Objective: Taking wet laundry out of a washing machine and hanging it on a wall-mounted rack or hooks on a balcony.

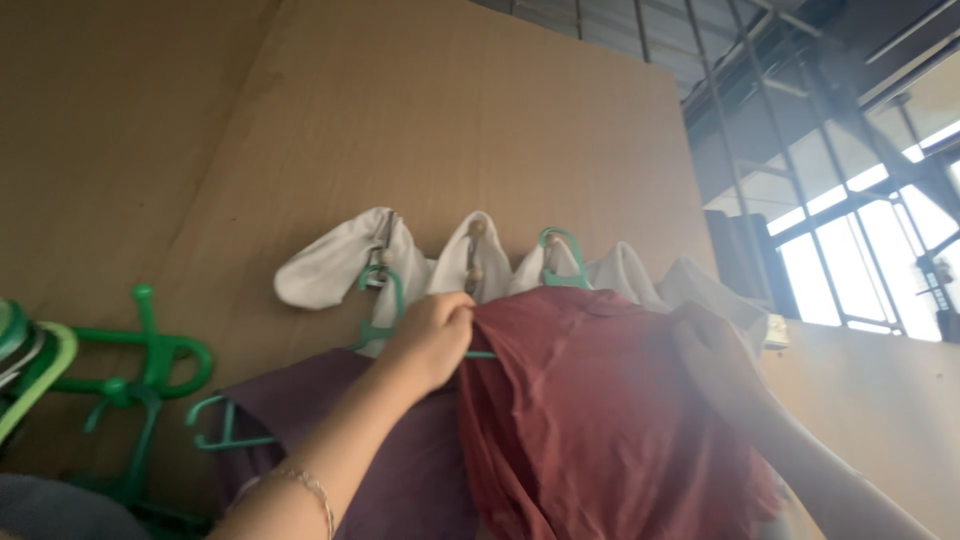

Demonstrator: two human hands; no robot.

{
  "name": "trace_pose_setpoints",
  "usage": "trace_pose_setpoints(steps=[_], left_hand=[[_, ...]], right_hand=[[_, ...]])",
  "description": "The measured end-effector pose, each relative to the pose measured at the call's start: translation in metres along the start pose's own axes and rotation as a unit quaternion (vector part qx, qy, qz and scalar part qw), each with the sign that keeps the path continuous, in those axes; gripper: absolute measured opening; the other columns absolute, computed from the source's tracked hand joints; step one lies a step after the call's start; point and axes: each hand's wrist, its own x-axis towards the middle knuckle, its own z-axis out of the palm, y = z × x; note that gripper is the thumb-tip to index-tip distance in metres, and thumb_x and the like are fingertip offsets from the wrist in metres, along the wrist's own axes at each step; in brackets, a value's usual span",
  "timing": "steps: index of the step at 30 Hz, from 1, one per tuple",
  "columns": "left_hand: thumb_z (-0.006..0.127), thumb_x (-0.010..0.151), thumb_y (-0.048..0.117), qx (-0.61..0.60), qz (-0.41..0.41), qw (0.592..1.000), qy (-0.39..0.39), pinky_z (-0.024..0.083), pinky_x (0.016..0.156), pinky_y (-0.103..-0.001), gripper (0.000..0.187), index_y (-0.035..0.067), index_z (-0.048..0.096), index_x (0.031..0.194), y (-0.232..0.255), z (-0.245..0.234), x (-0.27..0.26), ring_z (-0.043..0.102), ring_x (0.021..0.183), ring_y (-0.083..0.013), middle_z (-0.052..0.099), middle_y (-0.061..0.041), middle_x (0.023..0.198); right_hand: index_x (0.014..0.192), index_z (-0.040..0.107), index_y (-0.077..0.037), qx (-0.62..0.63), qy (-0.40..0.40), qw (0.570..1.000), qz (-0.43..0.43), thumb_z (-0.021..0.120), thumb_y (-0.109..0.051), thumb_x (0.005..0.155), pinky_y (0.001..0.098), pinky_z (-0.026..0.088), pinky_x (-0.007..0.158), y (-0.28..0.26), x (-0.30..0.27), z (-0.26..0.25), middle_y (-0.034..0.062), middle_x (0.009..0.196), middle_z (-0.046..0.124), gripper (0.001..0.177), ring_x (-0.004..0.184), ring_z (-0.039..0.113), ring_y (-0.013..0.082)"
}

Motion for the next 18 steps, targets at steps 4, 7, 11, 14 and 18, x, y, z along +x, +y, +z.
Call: trace_pose_setpoints(steps=[4,7,11,14,18], left_hand=[[0.055,0.101,0.041,0.01,-0.034,0.995,-0.094,0.039,0.053,-0.029,0.045,0.009,0.071,0.074,0.044,-0.028,-0.049,0.053,0.051,-0.0139,0.064,0.0,0.06],[0.057,0.099,0.051,0.058,-0.034,0.99,-0.123,0.036,0.052,-0.028,0.05,0.011,0.072,0.073,0.056,-0.04,-0.066,0.055,0.049,-0.0142,0.069,-0.002,0.063],[0.061,0.096,0.055,0.086,-0.002,0.989,-0.121,0.04,0.051,-0.028,0.054,0.01,0.071,0.068,0.065,-0.06,-0.078,0.057,0.049,-0.0158,0.071,-0.004,0.065],[0.066,0.094,0.046,0.086,0.03,0.992,-0.082,0.051,0.052,-0.032,0.042,0.006,0.075,0.084,0.075,-0.09,-0.093,0.069,0.055,-0.0203,0.079,-0.009,0.076],[0.069,0.092,0.037,0.159,0.047,0.985,-0.045,0.052,0.053,-0.035,0.033,0.006,0.076,0.083,0.063,-0.146,-0.105,0.065,0.051,-0.0224,0.075,-0.009,0.067]], right_hand=[[0.111,0.077,-0.006,0.053,-0.005,0.998,-0.045,0.049,-0.017,0.094,0.043,0.049,0.104,-0.249,-0.161,-0.096,0.0118,0.114,0.079,0.035,0.109,0.07,0.0286],[0.106,0.075,-0.006,0.036,0.011,0.997,-0.073,0.053,-0.015,0.095,0.0387,0.051,0.093,-0.264,-0.184,-0.093,0.0088,0.106,0.078,0.026,0.096,0.071,0.0261],[0.112,0.073,-0.01,0.03,-0.003,0.995,-0.097,0.049,-0.018,0.093,0.0399,0.05,0.096,-0.315,-0.215,-0.099,0.0047,0.113,0.075,0.031,0.102,0.068,0.0272],[0.127,0.071,-0.007,0.085,-0.037,0.995,0.049,0.05,-0.008,0.102,0.0405,0.054,0.089,-0.374,-0.24,-0.107,0.0123,0.112,0.077,0.032,0.095,0.07,0.0279],[0.122,0.072,-0.006,0.149,-0.091,0.983,0.061,0.05,-0.012,0.105,0.0383,0.053,0.083,-0.43,-0.265,-0.096,0.0125,0.102,0.079,0.029,0.088,0.069,0.0254]])
